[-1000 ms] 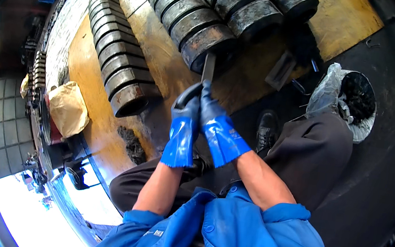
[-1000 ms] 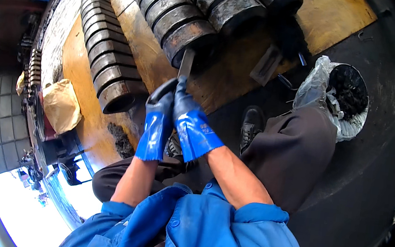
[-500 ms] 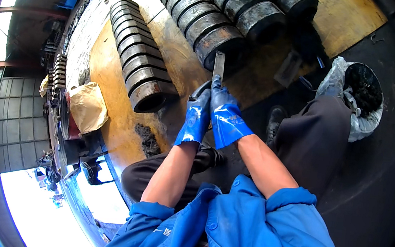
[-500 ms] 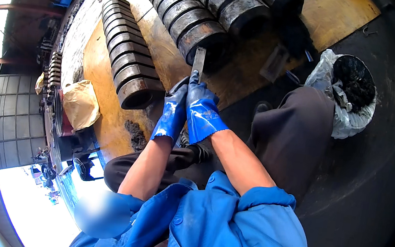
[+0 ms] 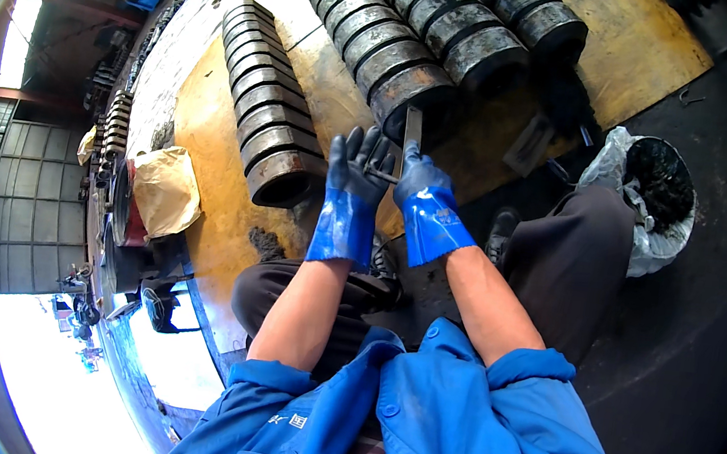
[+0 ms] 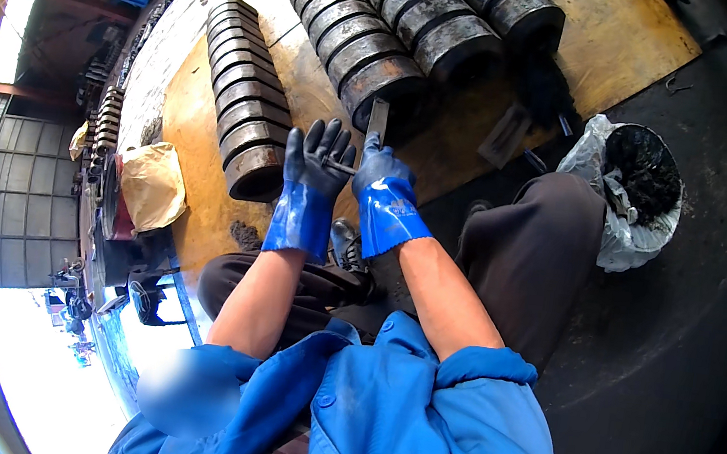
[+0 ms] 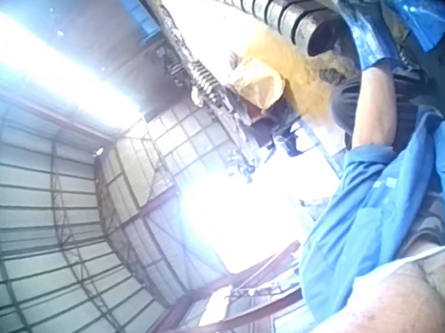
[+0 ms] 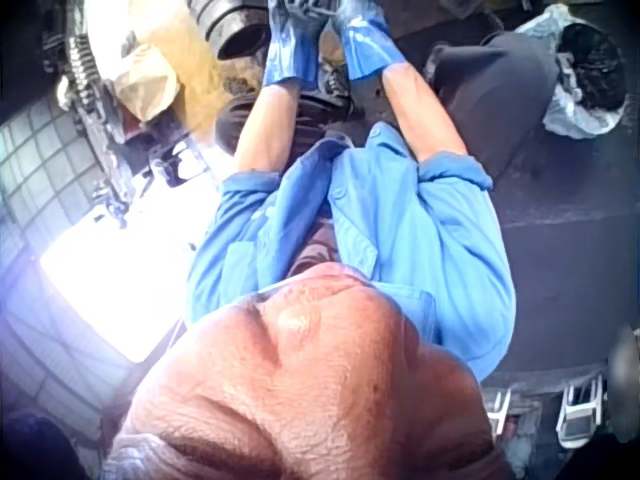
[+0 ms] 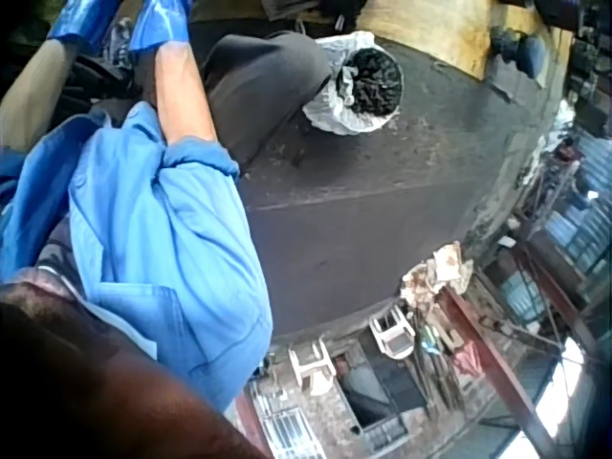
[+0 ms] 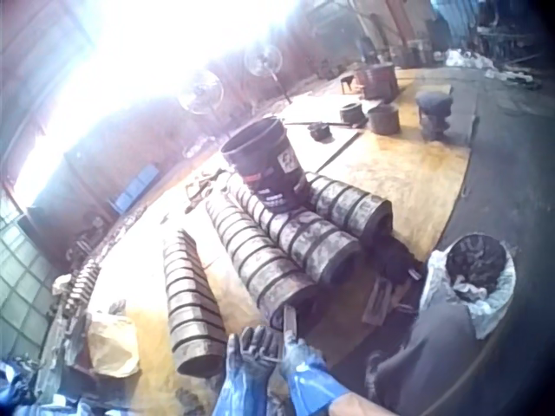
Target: The person puts on blue protective gloves and uses a metal scraper to remove rust and debris from the surfaces of several cylindrical metal parts arranged on a workbench. The person works methodically across the parts, scraping different sections to clean them.
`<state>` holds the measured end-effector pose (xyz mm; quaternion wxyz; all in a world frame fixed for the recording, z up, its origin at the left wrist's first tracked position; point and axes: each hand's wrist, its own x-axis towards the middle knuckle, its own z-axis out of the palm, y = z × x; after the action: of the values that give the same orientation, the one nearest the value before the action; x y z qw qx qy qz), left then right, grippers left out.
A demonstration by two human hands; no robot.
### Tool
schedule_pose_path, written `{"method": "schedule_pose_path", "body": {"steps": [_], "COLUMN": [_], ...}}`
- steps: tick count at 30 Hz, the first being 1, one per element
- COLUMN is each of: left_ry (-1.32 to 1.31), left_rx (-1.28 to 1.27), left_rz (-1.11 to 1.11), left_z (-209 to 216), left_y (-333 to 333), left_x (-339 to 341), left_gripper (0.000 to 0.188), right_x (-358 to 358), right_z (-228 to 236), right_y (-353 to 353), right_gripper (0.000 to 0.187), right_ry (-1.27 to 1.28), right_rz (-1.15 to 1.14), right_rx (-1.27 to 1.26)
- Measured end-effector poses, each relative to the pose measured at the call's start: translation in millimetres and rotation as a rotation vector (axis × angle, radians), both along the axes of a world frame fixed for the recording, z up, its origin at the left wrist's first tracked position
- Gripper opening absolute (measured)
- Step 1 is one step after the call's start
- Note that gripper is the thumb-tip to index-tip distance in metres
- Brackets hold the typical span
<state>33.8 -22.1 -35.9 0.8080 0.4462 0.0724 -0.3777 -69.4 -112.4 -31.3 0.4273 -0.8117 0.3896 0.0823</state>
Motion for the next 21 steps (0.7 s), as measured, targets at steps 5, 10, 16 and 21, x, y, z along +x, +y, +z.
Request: {"method": "schedule_pose_path", "body": {"steps": [5, 10, 16, 21], "left_ry": [0.201, 0.288, 0.078, 0.032], "left_rx": [0.141, 0.231, 0.111, 0.056], "left_rz": [-0.174, -0.599, -0.759, -0.717], "left_z": [-35, -67, -97, -119], "left_y": [-12, -30, -60, -80], "left_x": [18, 28, 31, 36], "left_gripper": [0.061, 0.041, 0.035, 0.032], "right_x": [-3, -8, -22, -21], "right_z": [-11, -35, -72, -48], "right_y": [0, 7, -1, -18], "right_gripper": [0.064, 0.061, 0.063, 0.070], "right_ry": [0.076, 0.168, 0.213, 0.213], "right_rz": [0.146, 0.272, 0.356, 0.389], "right_rx": [-0.135, -0.336, -0.463, -0.378]}}
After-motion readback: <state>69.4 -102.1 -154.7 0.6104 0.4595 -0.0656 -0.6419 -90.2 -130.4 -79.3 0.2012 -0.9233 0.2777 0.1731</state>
